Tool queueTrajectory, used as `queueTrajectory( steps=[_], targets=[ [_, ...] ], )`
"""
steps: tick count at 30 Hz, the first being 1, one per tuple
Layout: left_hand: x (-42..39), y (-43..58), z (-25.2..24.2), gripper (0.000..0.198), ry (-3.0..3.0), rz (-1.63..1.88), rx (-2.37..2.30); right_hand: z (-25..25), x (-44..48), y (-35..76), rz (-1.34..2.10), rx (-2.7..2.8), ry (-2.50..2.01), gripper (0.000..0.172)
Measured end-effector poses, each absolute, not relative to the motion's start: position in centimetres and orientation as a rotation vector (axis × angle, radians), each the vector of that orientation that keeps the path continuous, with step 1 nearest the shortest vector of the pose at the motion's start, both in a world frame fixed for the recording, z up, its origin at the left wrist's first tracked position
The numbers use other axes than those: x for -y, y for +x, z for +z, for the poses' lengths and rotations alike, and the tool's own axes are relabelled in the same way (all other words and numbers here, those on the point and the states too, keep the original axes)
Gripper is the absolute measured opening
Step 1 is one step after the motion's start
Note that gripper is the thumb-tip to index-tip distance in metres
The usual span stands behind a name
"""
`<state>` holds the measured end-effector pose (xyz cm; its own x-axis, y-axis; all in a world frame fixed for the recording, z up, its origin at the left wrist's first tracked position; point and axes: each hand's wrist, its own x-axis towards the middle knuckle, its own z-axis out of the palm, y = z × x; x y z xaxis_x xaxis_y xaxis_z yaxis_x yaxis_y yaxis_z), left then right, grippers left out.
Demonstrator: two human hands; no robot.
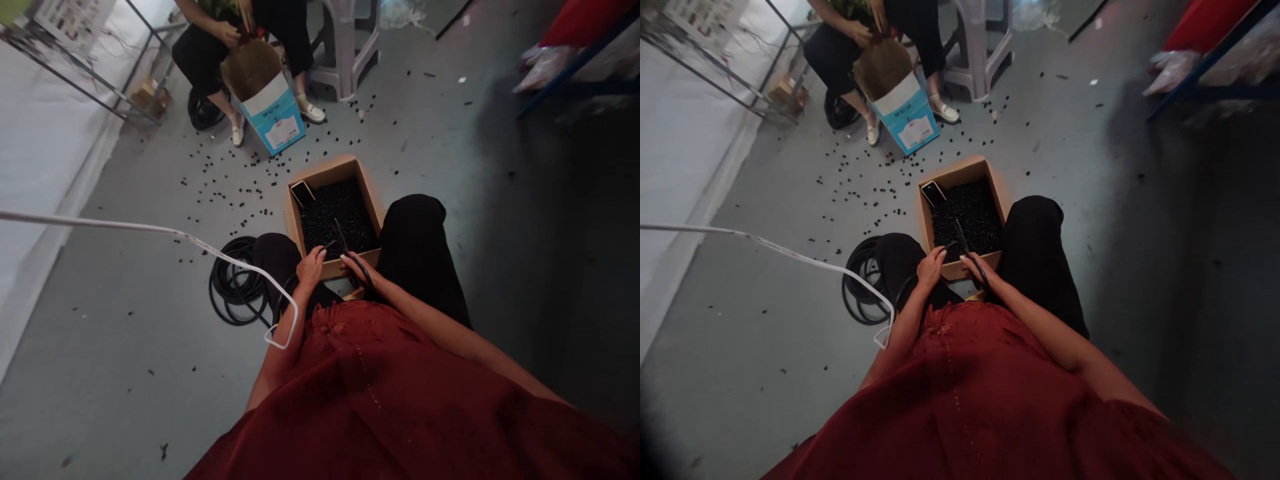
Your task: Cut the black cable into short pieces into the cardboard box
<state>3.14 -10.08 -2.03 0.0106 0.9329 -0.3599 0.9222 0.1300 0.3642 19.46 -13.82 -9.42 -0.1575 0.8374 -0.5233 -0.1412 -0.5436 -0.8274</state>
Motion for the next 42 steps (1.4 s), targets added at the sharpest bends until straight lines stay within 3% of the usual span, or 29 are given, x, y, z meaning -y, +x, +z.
queueTrajectory(
  steps=[9, 33, 42],
  targets=[
    [8.9, 2.8, -2.6, 0.042, 1.702, 0.089, -1.835, -9.2, 14.7, 20.2, 1.594, 1.216, -1.537, 0.041],
    [9.1, 3.2, -3.0, 0.044, 1.751, -0.036, -1.835, -9.1, 14.6, 19.9, 1.697, 1.185, -1.523, 0.051],
    [9.4, 3.4, -3.2, 0.043, 1.798, -0.089, -1.830, -8.3, 14.5, 19.8, 1.698, 1.163, -1.542, 0.037]
  ],
)
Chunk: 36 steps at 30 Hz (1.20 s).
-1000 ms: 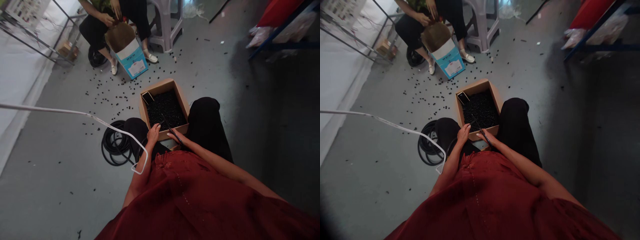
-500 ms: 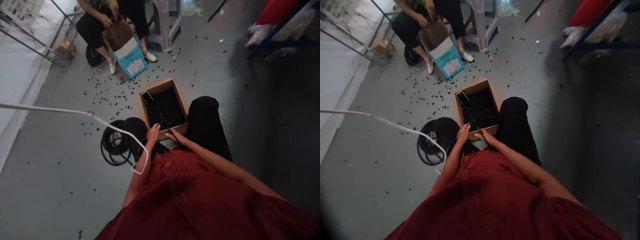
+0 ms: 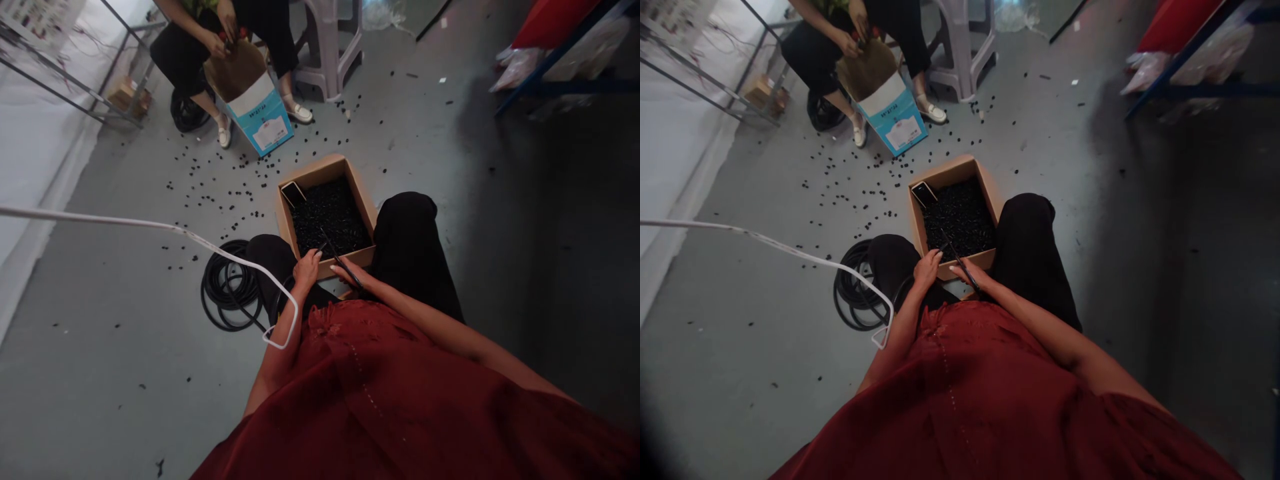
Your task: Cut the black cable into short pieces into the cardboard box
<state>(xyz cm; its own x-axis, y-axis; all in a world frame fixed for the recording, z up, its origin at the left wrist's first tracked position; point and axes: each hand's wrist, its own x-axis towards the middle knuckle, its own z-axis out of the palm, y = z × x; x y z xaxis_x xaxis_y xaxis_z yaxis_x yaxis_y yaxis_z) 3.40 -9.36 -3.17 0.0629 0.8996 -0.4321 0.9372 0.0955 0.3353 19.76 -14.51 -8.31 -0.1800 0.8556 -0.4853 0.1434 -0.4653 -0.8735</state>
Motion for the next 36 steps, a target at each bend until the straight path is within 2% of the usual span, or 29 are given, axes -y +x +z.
queueTrajectory(
  steps=[7, 11, 25, 36],
  targets=[
    [9.3, 3.4, -3.3, 0.042, 1.805, -0.148, -1.853, -8.8, 14.6, 19.8, 1.520, 1.371, -1.562, 0.016],
    [9.6, 3.6, -3.1, 0.043, 1.845, -0.183, -1.853, -9.4, 14.5, 19.6, 1.417, 1.474, -1.651, 0.009],
    [9.8, 4.0, -3.2, 0.041, 1.877, -0.315, -1.872, -10.0, 14.6, 19.0, 1.395, 1.632, -1.857, 0.022],
    [9.7, 4.2, -3.3, 0.042, 1.879, -0.345, -1.900, -10.2, 14.5, 19.0, 1.399, 1.668, -1.913, 0.024]
  ],
)
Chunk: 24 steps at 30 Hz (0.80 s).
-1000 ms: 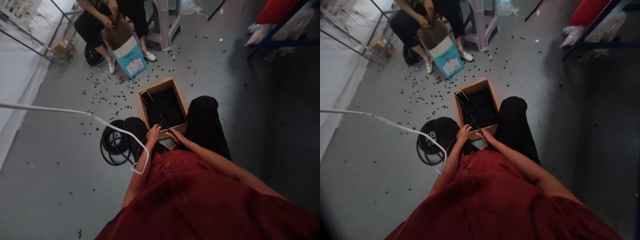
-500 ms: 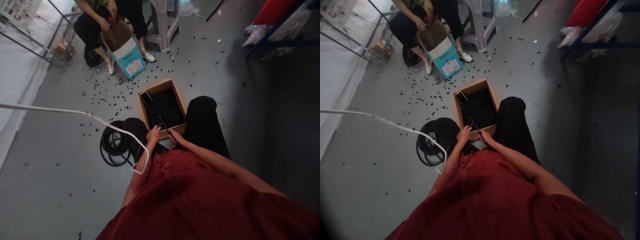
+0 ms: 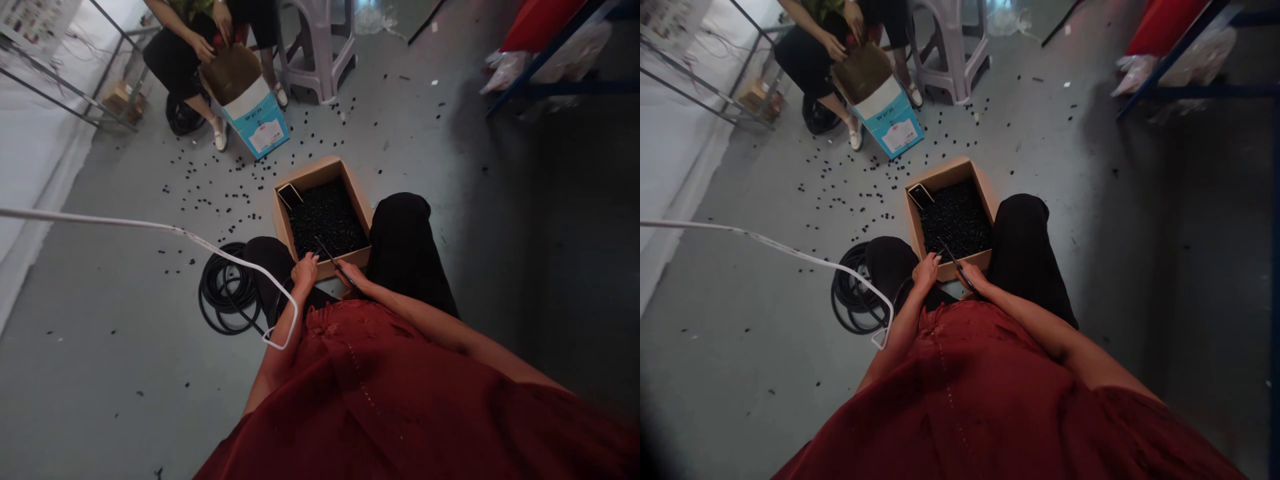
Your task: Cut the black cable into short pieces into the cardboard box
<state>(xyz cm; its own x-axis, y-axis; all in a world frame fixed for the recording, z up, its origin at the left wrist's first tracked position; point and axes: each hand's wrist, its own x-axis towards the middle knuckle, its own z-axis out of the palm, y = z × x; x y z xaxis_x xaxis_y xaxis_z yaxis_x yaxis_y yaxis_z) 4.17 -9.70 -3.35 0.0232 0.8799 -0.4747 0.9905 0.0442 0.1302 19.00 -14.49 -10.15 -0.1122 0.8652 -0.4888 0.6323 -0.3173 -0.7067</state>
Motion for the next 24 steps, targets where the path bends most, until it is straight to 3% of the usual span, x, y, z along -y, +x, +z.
queueTrajectory(
  steps=[10, 24],
  targets=[
    [9.8, 4.2, -3.6, 0.041, 1.901, -0.356, -1.893, -10.2, 14.0, 19.1, 1.506, 1.426, -1.884, 0.006],
    [9.0, 3.7, -3.8, 0.040, 1.782, -0.035, -1.916, -8.7, 14.4, 19.7, 1.834, 1.021, -1.635, 0.040]
  ],
)
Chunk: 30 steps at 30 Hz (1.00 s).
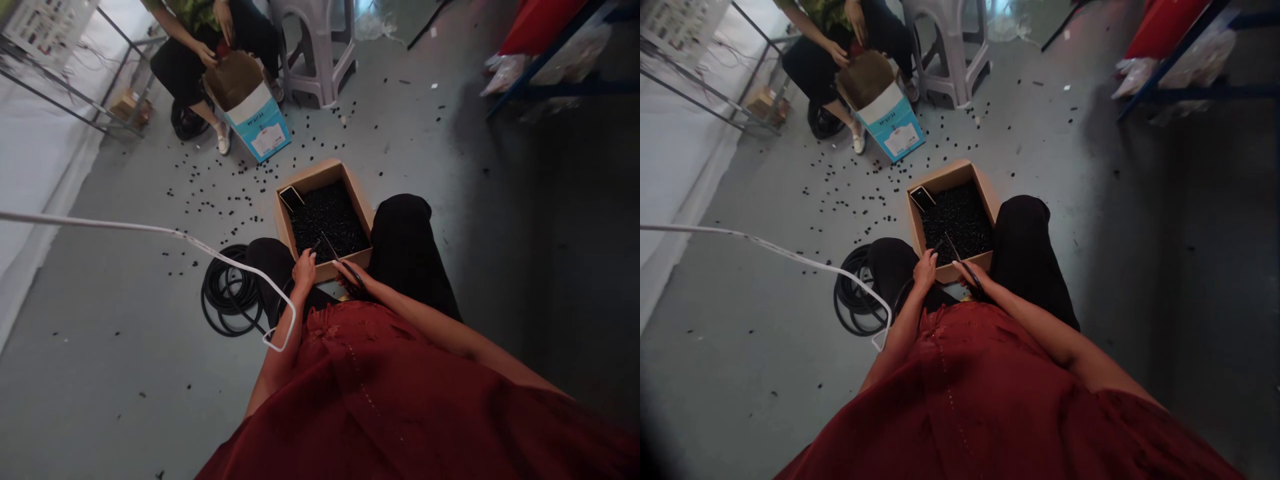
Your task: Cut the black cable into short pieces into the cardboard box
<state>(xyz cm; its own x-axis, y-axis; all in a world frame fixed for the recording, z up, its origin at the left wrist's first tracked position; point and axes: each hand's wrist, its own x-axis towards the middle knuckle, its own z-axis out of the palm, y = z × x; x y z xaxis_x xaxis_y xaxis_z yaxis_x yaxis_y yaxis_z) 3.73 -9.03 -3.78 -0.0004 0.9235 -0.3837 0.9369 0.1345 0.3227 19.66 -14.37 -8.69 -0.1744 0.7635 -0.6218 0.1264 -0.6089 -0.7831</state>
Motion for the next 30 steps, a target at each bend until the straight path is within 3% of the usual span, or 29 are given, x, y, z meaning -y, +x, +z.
queueTrajectory(
  steps=[30],
  targets=[
    [9.6, 4.0, -4.0, 0.040, 1.875, -0.030, -1.831, -6.5, 14.9, 19.2, 1.872, 1.171, -1.581, 0.040]
  ],
)
